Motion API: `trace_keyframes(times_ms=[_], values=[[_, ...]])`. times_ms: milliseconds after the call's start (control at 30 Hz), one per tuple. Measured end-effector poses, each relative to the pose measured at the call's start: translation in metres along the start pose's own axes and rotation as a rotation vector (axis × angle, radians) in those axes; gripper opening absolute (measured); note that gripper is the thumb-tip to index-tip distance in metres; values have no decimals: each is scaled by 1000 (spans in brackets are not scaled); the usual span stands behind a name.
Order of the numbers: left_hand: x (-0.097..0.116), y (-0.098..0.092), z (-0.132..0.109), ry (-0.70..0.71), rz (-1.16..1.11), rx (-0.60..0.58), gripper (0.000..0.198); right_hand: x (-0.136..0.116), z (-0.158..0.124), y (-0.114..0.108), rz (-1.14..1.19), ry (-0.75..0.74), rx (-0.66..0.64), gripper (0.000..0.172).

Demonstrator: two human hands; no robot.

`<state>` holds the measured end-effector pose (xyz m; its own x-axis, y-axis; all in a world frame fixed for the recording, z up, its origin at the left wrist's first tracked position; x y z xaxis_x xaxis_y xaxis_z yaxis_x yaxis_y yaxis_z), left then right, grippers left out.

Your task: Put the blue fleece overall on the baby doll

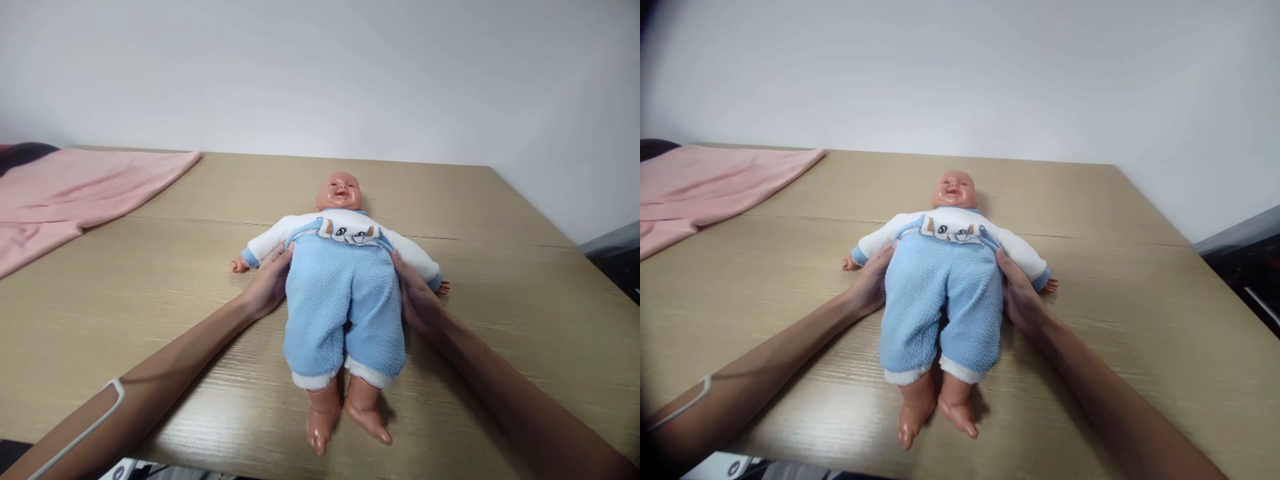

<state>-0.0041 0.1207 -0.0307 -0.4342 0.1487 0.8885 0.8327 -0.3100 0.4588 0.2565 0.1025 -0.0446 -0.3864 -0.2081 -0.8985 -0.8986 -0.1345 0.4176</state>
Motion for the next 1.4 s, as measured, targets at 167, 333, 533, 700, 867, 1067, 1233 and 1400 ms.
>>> trace_keyframes(times_ms=[167, 333, 533, 700, 867, 1067, 1233, 1400], values=[[2, -3, 3, 12, -19, 33, 50, 5, 1, -6, 4, 69, -20, 50], [6, -11, 7, 81, -31, 51, 48, -2, -1, -4, -28, 69, -47, 55], [7, -7, 7, 86, 168, -22, 48, -17, -3, -6, -90, -68, 20, 46], [20, -12, -5, 102, 678, 37, 26, -20, -5, -4, -109, -65, 13, 39], [31, -8, -5, 116, 971, -62, 16, -14, -3, -1, -118, -8, -78, 31], [21, -18, -1, 48, 571, -47, 25, -16, 2, 4, -119, -105, -86, 32], [-10, -20, -5, -63, 90, 86, 39, -16, 1, 4, -114, -115, -85, 34], [-2, -15, 0, -23, 124, 16, 38, -18, 0, 0, -123, -110, -41, 32]])
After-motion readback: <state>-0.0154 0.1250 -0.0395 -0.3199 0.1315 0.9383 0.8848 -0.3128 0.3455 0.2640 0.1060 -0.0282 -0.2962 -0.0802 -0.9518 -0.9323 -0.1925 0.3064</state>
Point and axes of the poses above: each hand's wrist, its own z-axis towards the middle knuckle, its own y-axis out of the palm, x = y × z, the point moved 10 cm from there along z, towards the middle knuckle, and after that the axes turned 12 degrees about -x, right-handed, at the moved point
